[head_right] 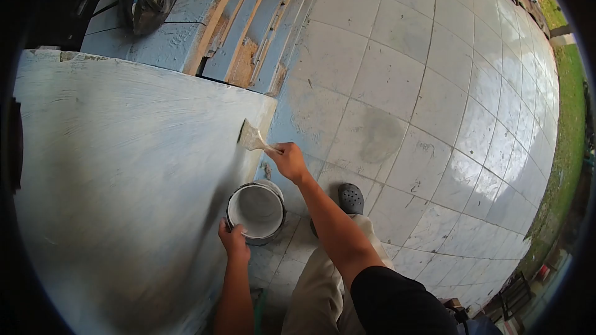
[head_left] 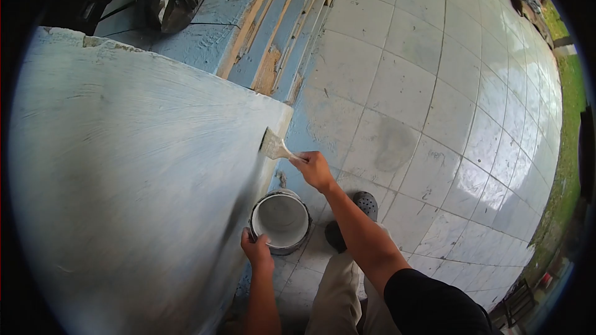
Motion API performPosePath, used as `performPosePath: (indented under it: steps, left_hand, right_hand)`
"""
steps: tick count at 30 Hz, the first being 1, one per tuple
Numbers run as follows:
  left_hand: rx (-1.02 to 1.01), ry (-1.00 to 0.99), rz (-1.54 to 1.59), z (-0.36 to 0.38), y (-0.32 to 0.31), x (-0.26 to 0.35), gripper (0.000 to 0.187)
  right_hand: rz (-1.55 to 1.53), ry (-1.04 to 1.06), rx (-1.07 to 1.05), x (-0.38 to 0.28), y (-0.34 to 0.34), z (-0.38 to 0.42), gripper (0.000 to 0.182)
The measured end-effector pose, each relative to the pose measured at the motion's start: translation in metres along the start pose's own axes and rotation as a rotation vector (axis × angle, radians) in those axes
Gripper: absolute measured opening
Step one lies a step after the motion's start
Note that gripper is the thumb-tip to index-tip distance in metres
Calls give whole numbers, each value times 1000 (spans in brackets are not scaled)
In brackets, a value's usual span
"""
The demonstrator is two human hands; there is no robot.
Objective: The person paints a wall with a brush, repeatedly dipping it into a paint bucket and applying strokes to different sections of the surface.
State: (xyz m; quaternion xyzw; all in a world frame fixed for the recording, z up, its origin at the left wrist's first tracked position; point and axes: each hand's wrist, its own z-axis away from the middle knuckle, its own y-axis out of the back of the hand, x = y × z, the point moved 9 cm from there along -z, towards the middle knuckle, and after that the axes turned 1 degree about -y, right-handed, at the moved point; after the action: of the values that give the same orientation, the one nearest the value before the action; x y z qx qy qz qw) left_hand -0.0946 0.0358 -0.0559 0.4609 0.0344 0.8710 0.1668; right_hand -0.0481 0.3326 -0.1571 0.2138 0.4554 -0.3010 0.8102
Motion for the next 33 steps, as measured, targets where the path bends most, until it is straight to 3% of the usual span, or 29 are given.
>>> performPosePath:
  steps: [2,3,5,9,14,19,21,25,28,31,33]
  left_hand:
    - [8,-27,-4,-2,-4,0,22]
    - [30,-38,29,1,-4,-2,23]
    - [17,-31,31,1,-11,0,23]
    - [9,-6,49,-2,-17,-1,24]
    - [-49,30,-6,-4,-4,-17,31]
    - [-52,2,-12,9,1,5,25]
    - [-53,7,-13,15,3,14,24]
    - [-75,-67,21,20,-4,35,23]
    - [-95,-111,54,17,-6,40,24]
    - [-76,19,41,19,-3,43,22]
    - [-110,28,46,4,7,28,24]
  right_hand:
    - [-323,-111,-122,24,13,10,29]
    - [-343,-116,-113,30,16,5,29]
    - [-105,-182,115,55,37,-17,29]
    - [172,-292,278,81,28,-53,30]
    - [338,-90,263,10,-18,-41,26]
    - [201,-16,48,-126,9,61,29]
    - [130,148,-55,-171,17,98,32]
    - [-206,217,-146,-184,22,113,24]
    - [-120,162,-224,-149,4,81,22]
    - [-163,223,-108,-74,-9,29,28]
    - [-125,135,29,-29,0,7,31]
